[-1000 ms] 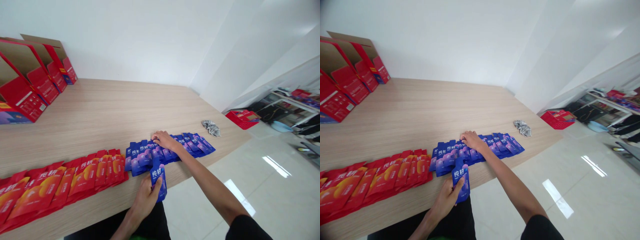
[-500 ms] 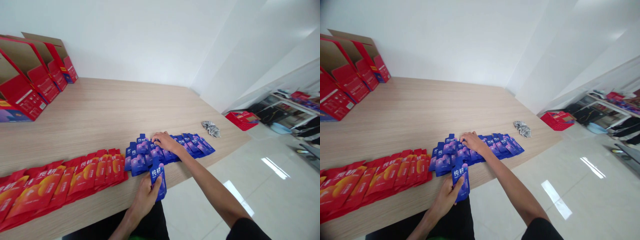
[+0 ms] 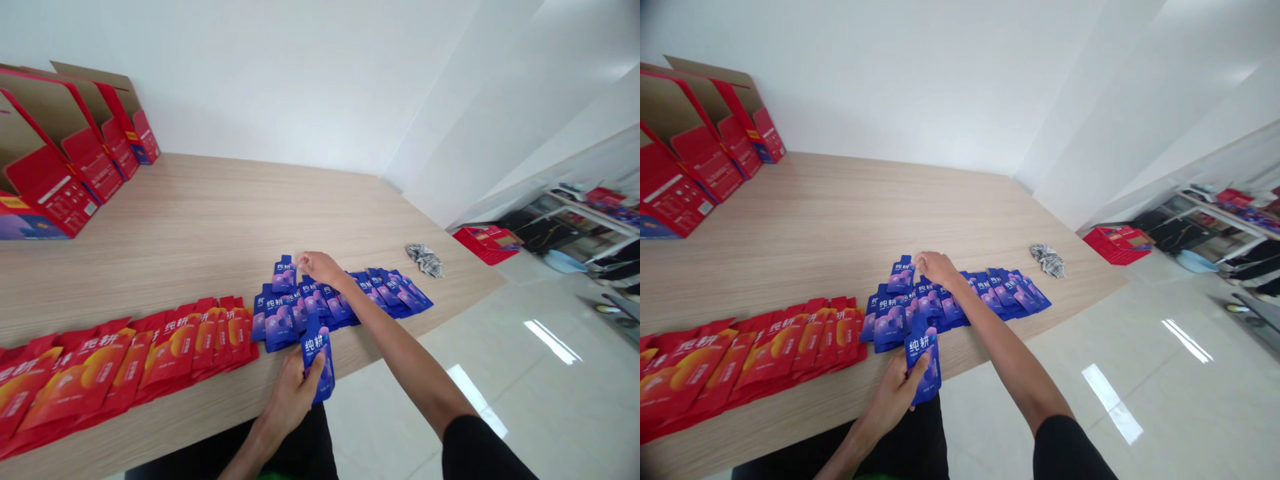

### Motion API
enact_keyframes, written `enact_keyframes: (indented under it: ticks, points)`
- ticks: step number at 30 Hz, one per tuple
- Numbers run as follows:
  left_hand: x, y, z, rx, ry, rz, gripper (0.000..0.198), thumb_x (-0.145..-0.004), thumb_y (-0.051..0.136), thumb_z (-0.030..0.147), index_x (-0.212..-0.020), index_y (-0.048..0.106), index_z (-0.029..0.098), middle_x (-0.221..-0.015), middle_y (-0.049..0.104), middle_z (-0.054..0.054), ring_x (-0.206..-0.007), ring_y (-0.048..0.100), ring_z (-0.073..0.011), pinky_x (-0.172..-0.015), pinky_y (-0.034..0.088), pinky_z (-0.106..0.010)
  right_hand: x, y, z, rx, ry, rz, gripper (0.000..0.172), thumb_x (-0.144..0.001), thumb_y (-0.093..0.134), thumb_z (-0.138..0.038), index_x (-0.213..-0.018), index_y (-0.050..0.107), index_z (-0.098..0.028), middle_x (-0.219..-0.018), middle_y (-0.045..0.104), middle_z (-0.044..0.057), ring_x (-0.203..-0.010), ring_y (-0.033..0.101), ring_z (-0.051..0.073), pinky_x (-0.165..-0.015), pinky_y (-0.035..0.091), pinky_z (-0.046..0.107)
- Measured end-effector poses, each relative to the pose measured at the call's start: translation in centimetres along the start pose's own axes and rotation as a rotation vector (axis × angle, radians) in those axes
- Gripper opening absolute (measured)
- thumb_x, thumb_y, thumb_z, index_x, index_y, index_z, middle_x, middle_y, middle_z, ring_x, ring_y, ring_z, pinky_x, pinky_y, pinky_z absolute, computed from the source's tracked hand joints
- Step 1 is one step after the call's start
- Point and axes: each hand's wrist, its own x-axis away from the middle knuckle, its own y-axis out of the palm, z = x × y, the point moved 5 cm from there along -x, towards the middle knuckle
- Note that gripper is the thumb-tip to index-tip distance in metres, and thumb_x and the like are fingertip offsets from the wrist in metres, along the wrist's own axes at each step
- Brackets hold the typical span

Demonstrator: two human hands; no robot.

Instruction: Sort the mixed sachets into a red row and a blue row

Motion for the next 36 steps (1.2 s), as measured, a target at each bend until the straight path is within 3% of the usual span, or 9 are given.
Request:
enact_keyframes:
  ticks: [5, 9, 14, 20, 24, 29, 36]
  points:
    - [0.1, 0.0, -0.3, -0.020, -0.014, 0.000, 0.047, -0.102, 0.056, 0.054, -0.127, 0.077, 0.020, -0.077, 0.075, -0.005, -0.092, 0.076, -0.0297, -0.081, 0.066, -0.042, -3.8, 1.7, -0.4, 0.022, 0.052, -0.003, 0.023, -0.101, 0.068, -0.028, -0.121, 0.071, -0.016, -0.118, 0.068, 0.012, -0.108, 0.065, 0.022, -0.101, 0.049, 0.034]
    - [0.1, -0.1, -0.5, -0.008, -0.010, -0.004, 0.048, -0.103, 0.056, 0.053, -0.133, 0.075, 0.021, -0.080, 0.077, -0.006, -0.095, 0.077, -0.0306, -0.085, 0.066, -0.044, -4.6, 2.3, -0.5, -0.012, 0.023, -0.026, 0.035, -0.096, 0.075, -0.026, -0.128, 0.068, -0.017, -0.122, 0.061, 0.012, -0.109, 0.062, 0.022, -0.102, 0.049, 0.036]
    - [0.1, -0.2, -0.6, 0.021, -0.011, 0.006, 0.051, -0.101, 0.059, 0.054, -0.139, 0.072, 0.023, -0.094, 0.080, -0.007, -0.099, 0.076, -0.0308, -0.087, 0.066, -0.044, -3.6, 2.4, -0.1, -0.041, -0.043, -0.061, 0.035, -0.090, 0.083, -0.026, -0.121, 0.070, -0.020, -0.121, 0.057, 0.010, -0.115, 0.058, 0.025, -0.106, 0.047, 0.042]
    - [0.2, -0.1, -0.4, -0.003, -0.015, -0.001, 0.053, -0.102, 0.056, 0.056, -0.139, 0.072, 0.022, -0.094, 0.080, -0.008, -0.104, 0.075, -0.0309, -0.092, 0.065, -0.045, -2.3, 2.4, -0.2, -0.042, -0.110, -0.090, 0.032, -0.088, 0.086, -0.030, -0.115, 0.073, -0.023, -0.124, 0.056, 0.010, -0.124, 0.054, 0.027, -0.111, 0.043, 0.044]
    - [0.8, -0.8, 0.2, -0.050, 0.024, -0.002, 0.051, -0.103, 0.054, 0.058, -0.126, 0.078, 0.019, -0.097, 0.080, -0.009, -0.110, 0.073, -0.0323, -0.098, 0.061, -0.046, -1.9, 2.0, -0.6, -0.048, -0.134, -0.095, 0.030, -0.087, 0.087, -0.026, -0.114, 0.073, -0.021, -0.126, 0.059, 0.012, -0.130, 0.053, 0.027, -0.114, 0.041, 0.044]
    - [1.2, -3.0, 0.8, -0.099, 0.039, -0.010, 0.048, -0.106, 0.050, 0.057, -0.097, 0.078, 0.019, -0.092, 0.078, -0.006, -0.091, 0.073, -0.0261, -0.087, 0.060, -0.036, -1.3, 1.7, -1.1, -0.101, -0.236, -0.119, 0.031, -0.085, 0.087, -0.022, -0.112, 0.074, -0.022, -0.131, 0.064, 0.012, -0.138, 0.051, 0.027, -0.119, 0.037, 0.047]
    - [-0.5, -3.5, 0.6, -0.120, 0.056, -0.011, 0.047, -0.105, 0.050, 0.057, -0.101, 0.075, 0.018, -0.098, 0.078, -0.007, -0.094, 0.071, -0.0250, -0.091, 0.058, -0.036, 0.3, 1.4, -2.0, -0.148, -0.311, -0.184, 0.032, -0.088, 0.085, -0.025, -0.118, 0.074, -0.024, -0.137, 0.066, 0.011, -0.145, 0.049, 0.028, -0.122, 0.035, 0.047]
